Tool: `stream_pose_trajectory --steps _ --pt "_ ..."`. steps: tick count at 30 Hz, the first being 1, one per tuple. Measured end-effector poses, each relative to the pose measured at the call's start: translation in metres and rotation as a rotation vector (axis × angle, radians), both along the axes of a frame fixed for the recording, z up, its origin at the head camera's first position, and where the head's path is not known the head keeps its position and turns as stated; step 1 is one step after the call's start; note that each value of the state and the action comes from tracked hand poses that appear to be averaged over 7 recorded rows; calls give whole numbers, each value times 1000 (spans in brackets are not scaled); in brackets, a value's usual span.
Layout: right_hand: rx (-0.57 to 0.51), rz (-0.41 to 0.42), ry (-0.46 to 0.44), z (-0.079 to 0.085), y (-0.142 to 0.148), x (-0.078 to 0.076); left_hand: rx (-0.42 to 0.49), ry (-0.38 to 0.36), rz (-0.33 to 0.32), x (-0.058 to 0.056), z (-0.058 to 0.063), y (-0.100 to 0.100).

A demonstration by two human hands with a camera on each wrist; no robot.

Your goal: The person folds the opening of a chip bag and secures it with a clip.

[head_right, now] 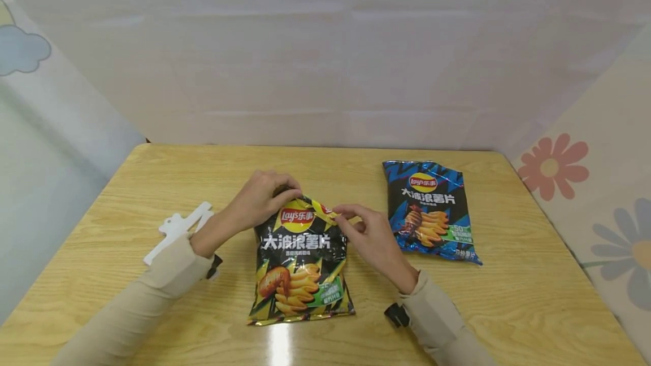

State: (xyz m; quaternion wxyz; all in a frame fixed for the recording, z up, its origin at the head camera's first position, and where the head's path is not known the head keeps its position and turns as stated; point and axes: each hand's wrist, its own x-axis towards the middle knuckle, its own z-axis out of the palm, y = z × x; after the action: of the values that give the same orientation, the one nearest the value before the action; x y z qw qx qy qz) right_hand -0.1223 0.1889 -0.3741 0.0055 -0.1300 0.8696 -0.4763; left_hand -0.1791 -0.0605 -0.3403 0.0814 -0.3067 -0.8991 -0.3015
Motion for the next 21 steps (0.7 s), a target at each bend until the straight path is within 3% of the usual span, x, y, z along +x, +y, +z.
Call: stream_pose_trajectory --steps 11,21 --pt "52 1 60 -4 -5 -4 42 -14 -17 0 -3 -2" --pt "57 4 92 -3 -6 -3 24 14 -21 0 -2 -3"
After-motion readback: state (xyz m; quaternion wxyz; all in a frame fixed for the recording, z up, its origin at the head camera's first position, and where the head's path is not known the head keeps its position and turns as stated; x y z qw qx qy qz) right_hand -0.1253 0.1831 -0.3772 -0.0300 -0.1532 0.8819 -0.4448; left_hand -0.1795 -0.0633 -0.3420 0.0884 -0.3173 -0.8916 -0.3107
